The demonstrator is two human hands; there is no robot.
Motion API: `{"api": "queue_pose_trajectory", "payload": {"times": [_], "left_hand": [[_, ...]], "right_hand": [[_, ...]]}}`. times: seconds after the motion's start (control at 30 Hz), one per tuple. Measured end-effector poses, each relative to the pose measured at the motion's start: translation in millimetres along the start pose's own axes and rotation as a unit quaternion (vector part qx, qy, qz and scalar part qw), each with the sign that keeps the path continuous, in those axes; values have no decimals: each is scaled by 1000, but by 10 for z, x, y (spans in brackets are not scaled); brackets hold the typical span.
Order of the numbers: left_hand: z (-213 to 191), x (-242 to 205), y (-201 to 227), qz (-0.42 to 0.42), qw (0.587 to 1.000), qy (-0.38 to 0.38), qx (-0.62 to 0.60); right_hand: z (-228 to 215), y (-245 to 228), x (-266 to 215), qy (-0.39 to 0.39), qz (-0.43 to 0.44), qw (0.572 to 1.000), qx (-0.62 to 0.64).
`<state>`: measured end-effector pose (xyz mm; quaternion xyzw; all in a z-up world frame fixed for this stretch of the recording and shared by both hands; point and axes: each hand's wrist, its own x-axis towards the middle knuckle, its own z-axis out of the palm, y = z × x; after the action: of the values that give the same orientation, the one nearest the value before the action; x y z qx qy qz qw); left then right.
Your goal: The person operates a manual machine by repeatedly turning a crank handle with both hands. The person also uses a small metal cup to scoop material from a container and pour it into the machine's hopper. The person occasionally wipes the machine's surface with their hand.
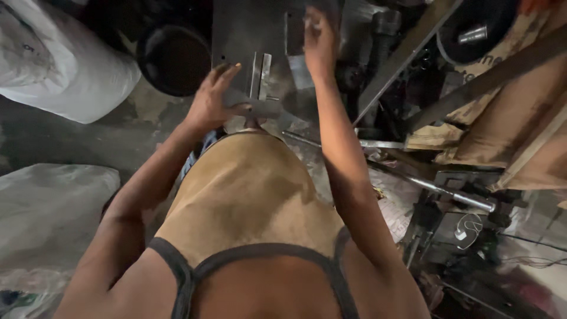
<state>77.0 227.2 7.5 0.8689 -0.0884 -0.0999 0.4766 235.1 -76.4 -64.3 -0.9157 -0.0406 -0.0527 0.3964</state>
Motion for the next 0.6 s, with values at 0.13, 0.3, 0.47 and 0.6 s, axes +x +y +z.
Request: {"api": "queue_pose_trajectory", "payload": {"times": [0.13,0.3,0.47,0.6], "left_hand": [[71,117,23,28,999,-9,-46],[169,236,67,-17,999,-42,-27],[223,253,109,-32,998,-30,-48],[223,254,107,-5,999,-19,-51]], "right_hand": [[-180,-10,-175,-121,-135,923,-339],[-196,160,139,-195,-214,841,-457],[-385,-181,277,-337,-142,807,-464],[-632,-788,140,-389,-182,769,-474]]}}
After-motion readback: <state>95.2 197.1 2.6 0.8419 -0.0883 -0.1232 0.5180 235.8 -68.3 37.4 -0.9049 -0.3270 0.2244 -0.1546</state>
